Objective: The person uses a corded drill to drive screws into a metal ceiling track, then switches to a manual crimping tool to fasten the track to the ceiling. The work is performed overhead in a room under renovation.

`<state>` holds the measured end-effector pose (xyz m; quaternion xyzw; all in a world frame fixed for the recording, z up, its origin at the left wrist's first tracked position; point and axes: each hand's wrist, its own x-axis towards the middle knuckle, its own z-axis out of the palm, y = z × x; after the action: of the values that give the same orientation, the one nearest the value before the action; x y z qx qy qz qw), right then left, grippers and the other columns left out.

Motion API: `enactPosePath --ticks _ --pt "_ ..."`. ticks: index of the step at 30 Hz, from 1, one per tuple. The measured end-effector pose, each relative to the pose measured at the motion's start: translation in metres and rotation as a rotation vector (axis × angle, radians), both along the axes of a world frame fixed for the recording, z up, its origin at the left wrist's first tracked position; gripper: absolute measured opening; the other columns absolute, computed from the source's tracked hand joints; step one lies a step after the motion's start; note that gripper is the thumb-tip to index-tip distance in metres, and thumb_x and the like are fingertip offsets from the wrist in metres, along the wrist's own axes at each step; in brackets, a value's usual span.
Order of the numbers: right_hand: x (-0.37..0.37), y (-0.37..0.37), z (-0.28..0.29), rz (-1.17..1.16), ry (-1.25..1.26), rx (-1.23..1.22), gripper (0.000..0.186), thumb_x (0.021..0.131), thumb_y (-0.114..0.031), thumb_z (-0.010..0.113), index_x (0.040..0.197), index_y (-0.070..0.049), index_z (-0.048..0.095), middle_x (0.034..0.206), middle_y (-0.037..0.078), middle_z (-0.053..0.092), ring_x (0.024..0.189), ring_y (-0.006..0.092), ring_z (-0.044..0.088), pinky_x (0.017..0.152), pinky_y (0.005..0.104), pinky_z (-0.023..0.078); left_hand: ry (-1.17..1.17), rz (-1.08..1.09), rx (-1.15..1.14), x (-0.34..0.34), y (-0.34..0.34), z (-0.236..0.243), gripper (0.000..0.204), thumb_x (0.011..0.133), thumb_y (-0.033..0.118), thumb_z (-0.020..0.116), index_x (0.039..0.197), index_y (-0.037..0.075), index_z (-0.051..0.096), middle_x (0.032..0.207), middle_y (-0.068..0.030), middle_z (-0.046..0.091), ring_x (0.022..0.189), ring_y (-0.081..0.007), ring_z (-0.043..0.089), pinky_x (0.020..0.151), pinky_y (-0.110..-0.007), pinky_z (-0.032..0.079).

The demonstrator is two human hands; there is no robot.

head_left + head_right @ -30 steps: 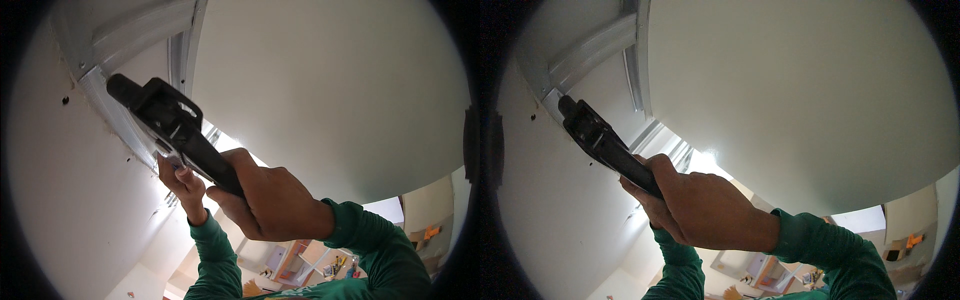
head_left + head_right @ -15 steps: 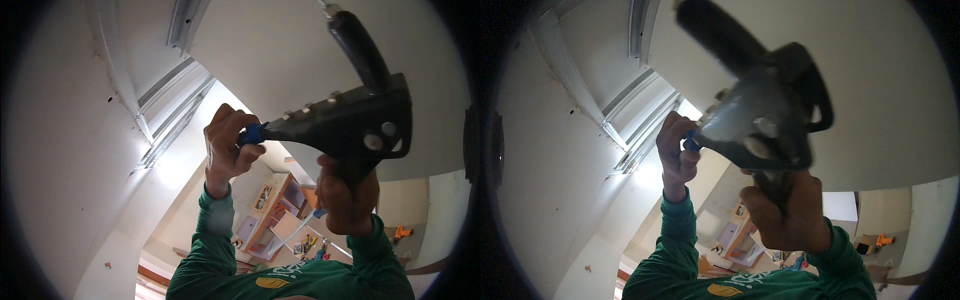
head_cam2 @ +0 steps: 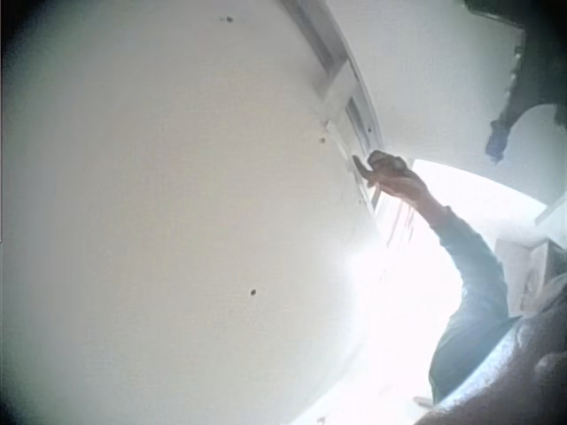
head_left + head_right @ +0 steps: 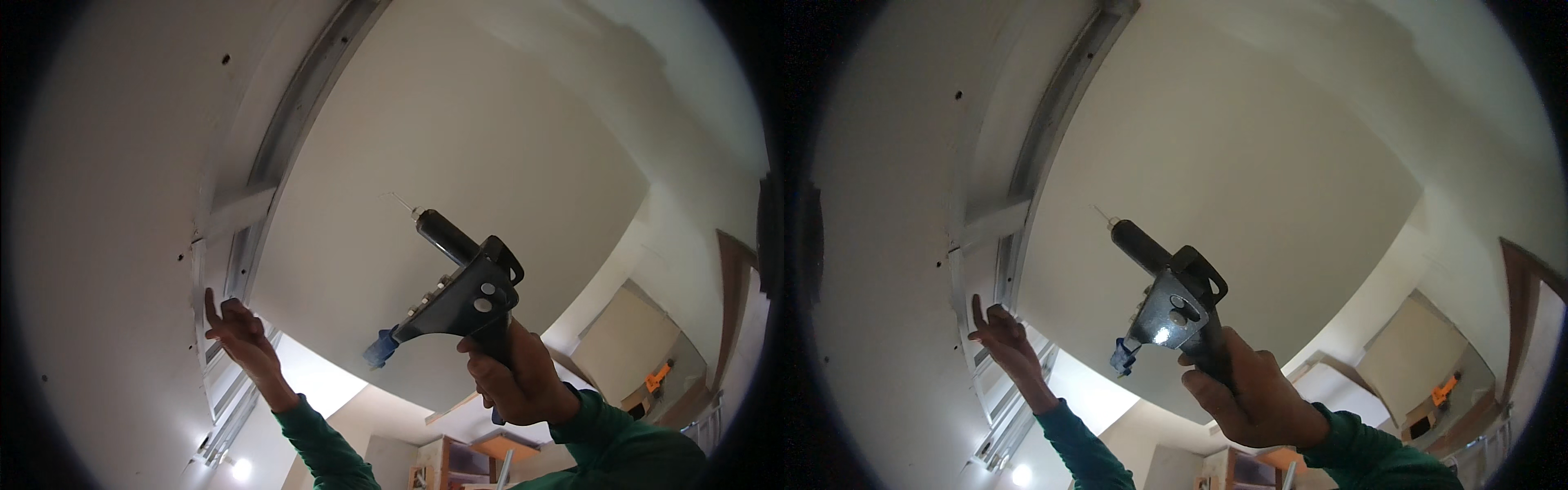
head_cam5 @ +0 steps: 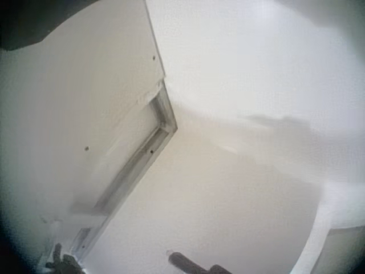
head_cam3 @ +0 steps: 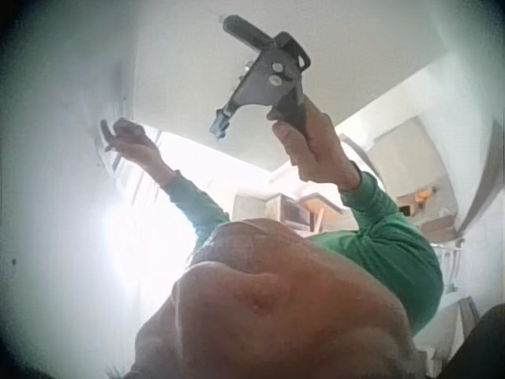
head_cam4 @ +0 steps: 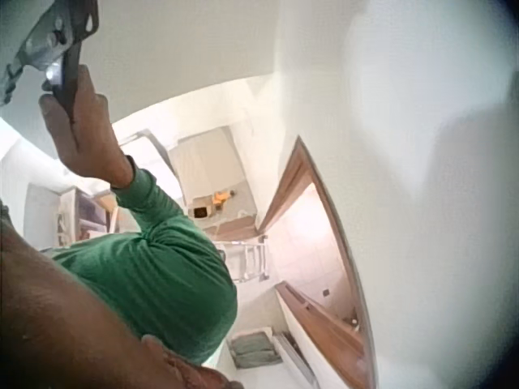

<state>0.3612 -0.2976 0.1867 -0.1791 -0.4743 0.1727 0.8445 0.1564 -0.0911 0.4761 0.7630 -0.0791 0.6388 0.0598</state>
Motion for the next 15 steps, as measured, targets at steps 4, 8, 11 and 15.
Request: enactPosePath --ticks 4,8,11,15 --pt "0.003 -0.015 -0.007 -0.008 0.051 -0.031 0.03 0.105 -0.022 0.059 0.121 0.002 0.053 0.073 0.008 0.062 0.056 0.0154 0.059 0.055 0.0331 0.048 0.024 -0.083 0.083 -0.011 0.02 0.032 0.091 0.094 0.084 0.049 0.128 0.002 0.063 0.093 0.0014 0.062 0.062 -0.0016 0.039 0.049 -0.019 0.03" --pt "0.003 -0.031 -0.01 0.029 0.14 -0.108 0.029 0.102 -0.019 0.057 0.12 0.003 0.055 0.071 0.002 0.06 0.056 0.0083 0.056 0.052 0.0282 0.049 -0.02 -0.202 0.069 0.003 0.018 0.034 0.078 0.097 0.077 0.058 0.119 0.003 0.068 0.104 0.0006 0.068 0.064 -0.0039 0.042 0.052 -0.022 0.034" --pt "0.001 -0.036 -0.019 0.016 0.185 -0.13 0.028 0.1 -0.016 0.056 0.12 0.004 0.057 0.07 0.001 0.058 0.054 0.0069 0.056 0.05 0.0272 0.05 0.077 -0.2 0.169 0.029 0.002 0.022 0.07 0.101 0.044 0.074 0.15 -0.001 0.051 0.112 -0.0021 0.063 0.063 -0.0016 0.041 0.049 -0.018 0.03" --pt "0.003 -0.033 -0.034 0.009 0.171 -0.12 0.03 0.099 -0.016 0.057 0.12 0.004 0.058 0.07 0.001 0.059 0.053 0.0064 0.055 0.049 0.0261 0.05 0.003 -0.057 0.237 0.061 -0.017 0.018 0.054 0.107 0.032 0.069 0.149 0.003 0.053 0.103 0.0 0.065 0.065 -0.0016 0.041 0.052 -0.018 0.037"
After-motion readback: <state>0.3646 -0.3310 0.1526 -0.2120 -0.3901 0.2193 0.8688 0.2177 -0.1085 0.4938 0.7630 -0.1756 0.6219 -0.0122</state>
